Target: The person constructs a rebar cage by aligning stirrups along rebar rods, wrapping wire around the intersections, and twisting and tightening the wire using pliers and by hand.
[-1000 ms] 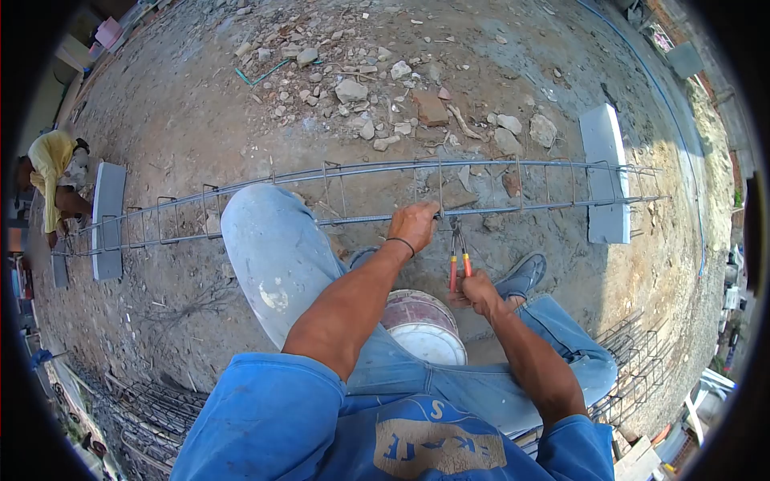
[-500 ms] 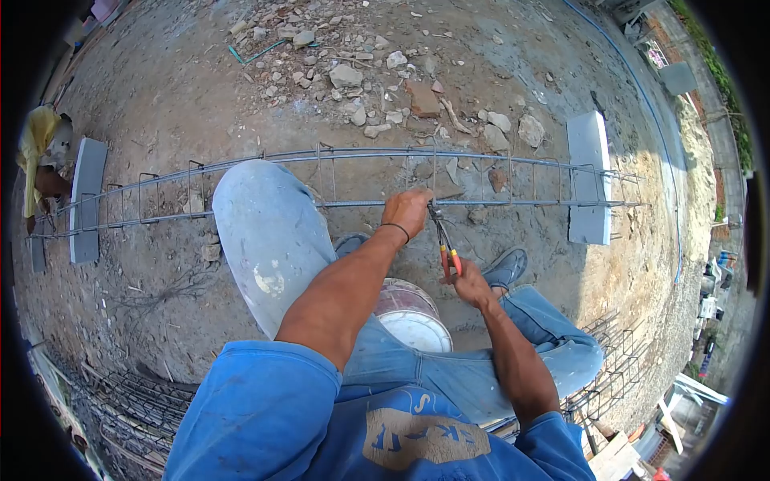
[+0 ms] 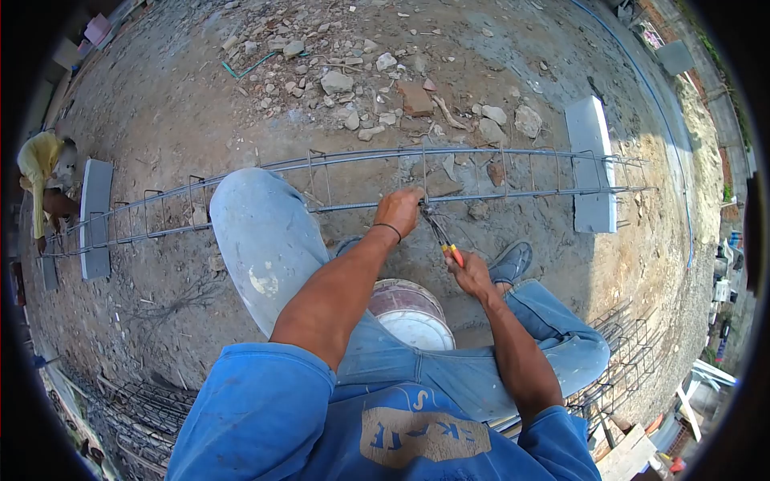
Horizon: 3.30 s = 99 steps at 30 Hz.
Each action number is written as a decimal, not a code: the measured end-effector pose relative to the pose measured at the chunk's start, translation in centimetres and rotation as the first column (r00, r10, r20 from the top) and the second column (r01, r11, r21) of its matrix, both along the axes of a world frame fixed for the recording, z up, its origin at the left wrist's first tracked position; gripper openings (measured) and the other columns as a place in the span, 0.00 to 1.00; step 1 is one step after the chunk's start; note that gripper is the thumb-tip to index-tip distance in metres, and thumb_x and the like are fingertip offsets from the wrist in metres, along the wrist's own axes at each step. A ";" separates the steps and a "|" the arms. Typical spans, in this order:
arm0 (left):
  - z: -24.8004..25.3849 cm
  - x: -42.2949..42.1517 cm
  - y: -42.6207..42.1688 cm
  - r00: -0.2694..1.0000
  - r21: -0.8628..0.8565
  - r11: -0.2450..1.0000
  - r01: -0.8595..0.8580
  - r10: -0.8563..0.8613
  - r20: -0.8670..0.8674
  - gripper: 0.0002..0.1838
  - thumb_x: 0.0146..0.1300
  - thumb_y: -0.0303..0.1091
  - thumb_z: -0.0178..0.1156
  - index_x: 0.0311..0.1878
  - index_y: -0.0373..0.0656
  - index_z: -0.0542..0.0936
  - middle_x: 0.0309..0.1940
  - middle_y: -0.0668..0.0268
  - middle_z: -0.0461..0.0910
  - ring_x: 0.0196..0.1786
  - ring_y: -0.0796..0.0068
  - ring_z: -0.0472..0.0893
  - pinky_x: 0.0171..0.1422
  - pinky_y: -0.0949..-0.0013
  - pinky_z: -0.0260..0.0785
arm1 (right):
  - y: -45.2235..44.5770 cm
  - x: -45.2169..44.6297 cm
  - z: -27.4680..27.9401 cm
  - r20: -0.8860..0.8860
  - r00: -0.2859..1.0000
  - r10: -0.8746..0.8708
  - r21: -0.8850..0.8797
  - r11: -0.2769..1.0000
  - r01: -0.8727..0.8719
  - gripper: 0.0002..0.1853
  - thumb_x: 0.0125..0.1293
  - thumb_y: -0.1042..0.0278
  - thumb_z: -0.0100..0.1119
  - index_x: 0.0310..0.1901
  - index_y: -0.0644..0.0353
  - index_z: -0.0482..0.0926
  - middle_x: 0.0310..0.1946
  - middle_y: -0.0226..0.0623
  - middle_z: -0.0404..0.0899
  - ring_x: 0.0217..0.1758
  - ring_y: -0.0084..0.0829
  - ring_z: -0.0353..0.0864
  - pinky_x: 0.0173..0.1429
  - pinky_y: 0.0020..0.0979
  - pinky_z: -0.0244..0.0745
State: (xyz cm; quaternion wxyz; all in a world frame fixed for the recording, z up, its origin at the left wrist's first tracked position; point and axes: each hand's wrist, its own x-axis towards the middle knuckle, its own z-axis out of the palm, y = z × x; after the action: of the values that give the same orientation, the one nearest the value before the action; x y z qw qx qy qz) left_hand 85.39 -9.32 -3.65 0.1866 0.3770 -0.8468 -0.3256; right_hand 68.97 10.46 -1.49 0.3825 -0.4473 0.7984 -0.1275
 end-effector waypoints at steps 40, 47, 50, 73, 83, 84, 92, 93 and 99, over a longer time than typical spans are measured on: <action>-0.1 -0.5 0.0 0.995 -0.102 0.993 0.053 -0.044 0.085 0.09 0.60 0.31 0.66 0.42 0.46 0.78 0.38 0.57 0.85 0.41 0.46 0.84 0.42 0.47 0.75 | -3.8 -6.0 -2.1 -0.467 0.848 0.252 -0.161 0.918 -0.362 0.12 0.66 0.60 0.63 0.42 0.58 0.77 0.38 0.49 0.85 0.41 0.54 0.86 0.42 0.54 0.80; 0.0 -0.2 -0.8 0.994 -0.091 0.992 0.093 -0.087 0.066 0.09 0.60 0.29 0.65 0.43 0.46 0.77 0.39 0.56 0.84 0.42 0.45 0.83 0.44 0.46 0.75 | -1.8 2.5 2.8 0.356 0.925 -0.134 0.093 0.990 0.108 0.22 0.76 0.47 0.54 0.42 0.64 0.77 0.29 0.51 0.85 0.32 0.48 0.87 0.36 0.46 0.80; -0.4 -0.3 -0.7 0.995 -0.131 0.986 0.102 -0.100 0.020 0.10 0.60 0.28 0.65 0.43 0.46 0.76 0.38 0.57 0.83 0.42 0.45 0.83 0.43 0.45 0.74 | -1.3 2.7 2.8 0.897 0.099 -0.430 0.397 0.884 0.245 0.24 0.79 0.46 0.48 0.42 0.63 0.78 0.26 0.45 0.84 0.26 0.39 0.86 0.30 0.39 0.80; -3.0 -3.6 6.8 0.633 0.842 -0.087 0.533 0.701 -0.328 0.26 0.67 0.37 0.69 0.65 0.41 0.74 0.56 0.59 0.83 0.67 0.63 0.78 0.72 0.54 0.71 | -1.0 3.0 1.9 0.812 0.257 -0.524 0.438 0.838 0.324 0.32 0.77 0.34 0.45 0.43 0.62 0.76 0.25 0.42 0.81 0.23 0.36 0.84 0.28 0.38 0.84; -2.6 -4.2 6.8 0.532 0.761 -0.056 0.646 0.748 -0.396 0.33 0.68 0.35 0.63 0.75 0.47 0.65 0.76 0.65 0.65 0.78 0.62 0.64 0.80 0.46 0.59 | -0.8 2.6 2.5 0.877 0.194 -0.441 0.402 0.892 0.209 0.13 0.67 0.64 0.71 0.43 0.60 0.77 0.24 0.39 0.83 0.23 0.31 0.85 0.26 0.35 0.86; -2.5 -4.3 6.9 0.516 0.755 -0.058 0.653 0.765 -0.387 0.30 0.67 0.34 0.63 0.72 0.46 0.69 0.76 0.66 0.67 0.79 0.62 0.64 0.81 0.46 0.58 | -0.8 2.6 2.5 0.872 0.204 -0.445 0.406 0.890 0.207 0.12 0.66 0.66 0.71 0.42 0.60 0.77 0.24 0.39 0.83 0.22 0.31 0.85 0.26 0.34 0.87; -2.2 -4.5 7.5 0.554 0.808 -0.148 0.571 0.795 -0.246 0.12 0.71 0.37 0.61 0.35 0.39 0.79 0.45 0.52 0.84 0.62 0.55 0.79 0.74 0.46 0.69 | -0.9 3.1 3.1 0.832 0.282 -0.478 0.434 0.877 0.208 0.14 0.65 0.66 0.72 0.44 0.62 0.77 0.26 0.40 0.84 0.24 0.31 0.87 0.26 0.32 0.86; -1.8 -4.5 7.5 0.555 0.815 -0.133 0.564 0.792 -0.254 0.15 0.72 0.39 0.60 0.30 0.39 0.77 0.36 0.51 0.85 0.52 0.55 0.85 0.69 0.46 0.75 | -0.9 3.1 3.4 0.823 0.307 -0.477 0.425 0.877 0.224 0.15 0.63 0.66 0.73 0.44 0.63 0.78 0.27 0.41 0.85 0.23 0.32 0.87 0.25 0.32 0.85; -1.4 -7.1 7.7 0.585 0.993 0.034 0.115 0.806 -0.096 0.21 0.75 0.40 0.57 0.24 0.38 0.74 0.20 0.60 0.76 0.19 0.65 0.77 0.41 0.50 0.86 | 0.6 3.7 3.0 -0.213 0.976 -0.041 -0.030 0.999 0.035 0.22 0.57 0.67 0.70 0.51 0.67 0.77 0.31 0.50 0.84 0.36 0.53 0.88 0.38 0.51 0.82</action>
State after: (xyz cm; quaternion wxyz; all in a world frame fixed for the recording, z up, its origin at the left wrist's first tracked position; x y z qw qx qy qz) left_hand 78.33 -1.64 -5.07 0.2722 0.4706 -0.1470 -0.8263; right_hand 72.63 11.07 1.53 0.2860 -0.4479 0.8416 -0.0962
